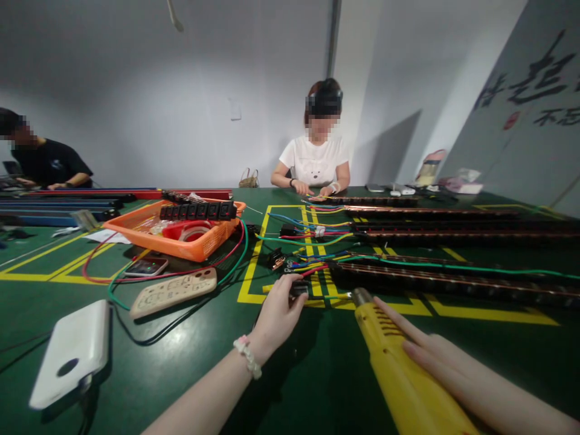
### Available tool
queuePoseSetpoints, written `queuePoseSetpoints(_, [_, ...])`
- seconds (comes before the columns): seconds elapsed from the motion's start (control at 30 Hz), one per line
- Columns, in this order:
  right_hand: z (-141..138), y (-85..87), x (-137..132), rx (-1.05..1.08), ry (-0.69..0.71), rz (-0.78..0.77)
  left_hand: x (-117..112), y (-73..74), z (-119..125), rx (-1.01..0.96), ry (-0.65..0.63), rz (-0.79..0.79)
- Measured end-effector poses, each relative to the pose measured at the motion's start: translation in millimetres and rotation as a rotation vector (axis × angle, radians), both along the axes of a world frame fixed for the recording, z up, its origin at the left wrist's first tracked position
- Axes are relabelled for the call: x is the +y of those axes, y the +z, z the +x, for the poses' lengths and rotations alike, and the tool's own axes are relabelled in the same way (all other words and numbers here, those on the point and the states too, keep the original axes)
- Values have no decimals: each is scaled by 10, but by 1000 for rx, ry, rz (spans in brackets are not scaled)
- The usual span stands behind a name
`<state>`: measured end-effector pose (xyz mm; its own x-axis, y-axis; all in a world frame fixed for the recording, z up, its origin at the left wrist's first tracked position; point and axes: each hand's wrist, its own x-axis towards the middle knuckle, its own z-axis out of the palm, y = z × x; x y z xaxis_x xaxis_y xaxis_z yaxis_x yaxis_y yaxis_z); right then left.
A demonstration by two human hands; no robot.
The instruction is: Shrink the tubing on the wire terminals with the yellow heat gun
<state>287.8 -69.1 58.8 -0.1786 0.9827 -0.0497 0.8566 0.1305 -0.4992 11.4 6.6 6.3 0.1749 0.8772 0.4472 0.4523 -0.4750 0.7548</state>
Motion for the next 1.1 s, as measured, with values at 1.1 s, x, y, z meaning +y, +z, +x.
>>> queuePoseSetpoints(1.1, [-807,86,-79,-26,385,-147,34,-26,-8,-112,23,-91])
